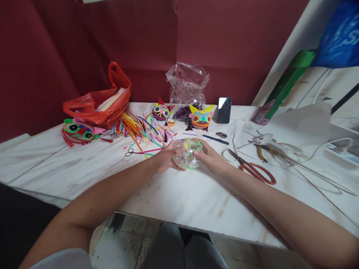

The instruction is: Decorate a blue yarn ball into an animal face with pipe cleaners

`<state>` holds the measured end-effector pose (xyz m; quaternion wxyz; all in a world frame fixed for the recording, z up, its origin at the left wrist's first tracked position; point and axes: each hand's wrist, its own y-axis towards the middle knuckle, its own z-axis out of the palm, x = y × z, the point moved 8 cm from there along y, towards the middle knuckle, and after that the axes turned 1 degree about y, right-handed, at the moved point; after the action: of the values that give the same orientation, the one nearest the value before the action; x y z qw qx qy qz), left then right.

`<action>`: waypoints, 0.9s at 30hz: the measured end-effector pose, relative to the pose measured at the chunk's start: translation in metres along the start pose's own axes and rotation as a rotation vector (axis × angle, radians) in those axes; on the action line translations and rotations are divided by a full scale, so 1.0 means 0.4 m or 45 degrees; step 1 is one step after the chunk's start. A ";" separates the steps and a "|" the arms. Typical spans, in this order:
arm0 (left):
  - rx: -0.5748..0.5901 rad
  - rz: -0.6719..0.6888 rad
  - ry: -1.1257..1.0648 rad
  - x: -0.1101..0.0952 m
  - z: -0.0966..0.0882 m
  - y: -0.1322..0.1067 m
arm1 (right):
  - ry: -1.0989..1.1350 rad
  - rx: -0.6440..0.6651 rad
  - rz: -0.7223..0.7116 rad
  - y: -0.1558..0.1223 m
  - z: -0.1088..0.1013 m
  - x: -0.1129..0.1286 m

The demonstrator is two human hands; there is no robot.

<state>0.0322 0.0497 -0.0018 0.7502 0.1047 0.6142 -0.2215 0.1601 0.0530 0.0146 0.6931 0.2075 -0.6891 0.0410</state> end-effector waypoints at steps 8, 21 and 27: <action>-0.012 0.028 0.041 -0.017 0.000 -0.007 | -0.081 0.026 -0.085 0.005 0.001 0.016; -0.081 0.029 0.106 -0.017 0.001 -0.008 | -0.111 0.009 -0.079 -0.004 0.005 0.034; -0.075 0.088 0.081 -0.020 0.001 -0.006 | -0.212 -0.034 -0.148 -0.006 0.001 0.037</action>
<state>0.0304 0.0490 0.0063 0.7401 0.1109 0.6401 -0.1738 0.1614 0.0473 0.0286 0.6373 0.2406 -0.7317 -0.0256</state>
